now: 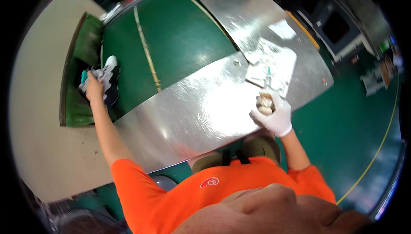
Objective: The person uses a syringe to apply a liquid substance to the seams of a white and teal sneaker. They rotate the shoe to access different areas, then place it on a metal table. The person repeats this process with a second sneaker. Later, they refill the syringe from a large white bottle and continue applying the liquid to the shoe seams.
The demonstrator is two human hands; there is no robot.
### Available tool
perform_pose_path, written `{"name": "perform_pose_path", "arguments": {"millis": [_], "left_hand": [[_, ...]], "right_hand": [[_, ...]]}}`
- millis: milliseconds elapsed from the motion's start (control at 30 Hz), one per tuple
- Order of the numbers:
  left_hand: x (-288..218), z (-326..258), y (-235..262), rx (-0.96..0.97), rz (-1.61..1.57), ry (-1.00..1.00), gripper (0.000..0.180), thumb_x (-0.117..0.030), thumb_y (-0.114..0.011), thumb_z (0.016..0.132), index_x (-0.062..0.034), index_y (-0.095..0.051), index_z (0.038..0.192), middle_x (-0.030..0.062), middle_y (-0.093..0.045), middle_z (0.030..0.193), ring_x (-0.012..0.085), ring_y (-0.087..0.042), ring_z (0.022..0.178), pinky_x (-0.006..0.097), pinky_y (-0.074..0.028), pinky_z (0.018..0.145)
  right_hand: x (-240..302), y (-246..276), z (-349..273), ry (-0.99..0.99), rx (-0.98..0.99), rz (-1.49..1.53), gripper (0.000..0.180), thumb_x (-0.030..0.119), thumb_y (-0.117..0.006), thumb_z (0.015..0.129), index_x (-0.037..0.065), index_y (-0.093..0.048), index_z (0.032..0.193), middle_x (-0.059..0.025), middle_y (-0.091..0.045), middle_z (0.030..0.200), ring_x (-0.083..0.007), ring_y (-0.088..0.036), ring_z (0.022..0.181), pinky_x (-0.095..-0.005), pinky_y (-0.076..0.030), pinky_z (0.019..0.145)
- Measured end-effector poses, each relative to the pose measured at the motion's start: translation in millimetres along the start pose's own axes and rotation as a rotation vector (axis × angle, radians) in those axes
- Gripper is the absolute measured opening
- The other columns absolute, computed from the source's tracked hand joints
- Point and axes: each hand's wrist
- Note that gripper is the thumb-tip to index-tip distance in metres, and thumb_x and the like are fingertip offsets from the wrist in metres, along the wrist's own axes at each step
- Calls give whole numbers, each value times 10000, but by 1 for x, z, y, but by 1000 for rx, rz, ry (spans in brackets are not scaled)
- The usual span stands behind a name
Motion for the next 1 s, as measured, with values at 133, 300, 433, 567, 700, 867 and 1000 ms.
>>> {"name": "perform_pose_path", "arguments": {"millis": [133, 300, 433, 567, 700, 867, 1000], "left_hand": [[-36, -39, 2, -344, 353, -51, 623, -180, -605, 831, -120, -374, 1407, 200, -424, 1384, 332, -391, 1320, 679, -286, 984], [-77, -94, -24, -308, -7, -413, 602, -99, -688, 723, -123, -492, 1291, 182, -407, 1416, 334, -351, 1353, 640, -247, 1060], [-107, -125, -42, -233, -348, -381, 382, -159, -661, 808, -110, -584, 1179, 178, -484, 1343, 336, -406, 1308, 588, -317, 1045], [-100, -123, -52, -232, -538, -271, 310, -152, -649, 819, -83, -617, 1119, 171, -555, 1255, 343, -482, 1226, 469, -394, 1018], [-99, -126, -52, -188, -554, -281, 290, -181, -615, 857, -75, -617, 1126, 168, -563, 1228, 346, -517, 1168, 408, -425, 980], [-101, -130, -47, -136, -563, -285, 276, -174, -602, 866, -74, -618, 1123, 153, -572, 1213, 339, -536, 1139, 399, -437, 958], [-106, -131, -36, -86, -577, -309, 261, -149, -595, 869, -58, -618, 1112, 154, -597, 1162, 341, -559, 1098, 407, -465, 909]], "right_hand": [[4, 1, 1, -61, 25, 46, 457, 176, -800, 644, 77, -604, 1045, -99, -666, 839, -235, -667, 751, -318, -532, 714], [9, -3, 5, -118, 88, 149, 439, 114, -789, 666, 61, -593, 1055, -77, -668, 840, -156, -655, 751, -281, -525, 708], [7, -5, 1, -114, 56, 173, 422, 82, -778, 679, 54, -593, 1057, -72, -663, 818, -142, -650, 733, -273, -524, 695], [3, -5, -3, -25, -14, 143, 427, 89, -780, 682, 53, -599, 1067, -69, -658, 793, -158, -653, 700, -283, -526, 674], [0, -8, -6, 108, -145, -5, 438, 116, -788, 677, 64, -608, 1073, -84, -657, 784, -197, -665, 682, -304, -526, 649], [5, -16, -5, 106, -207, -174, 462, 167, -794, 665, 69, -608, 1077, -110, -654, 786, -273, -659, 664, -350, -526, 621], [0, -18, -3, 195, -238, -163, 456, 186, -789, 665, 82, -597, 1066, -103, -638, 779, -287, -645, 659, -359, -524, 604]]}}
Point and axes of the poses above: each hand's wrist, its own z-axis towards the middle knuckle, its own y-axis out of the back of the hand, x = y × z
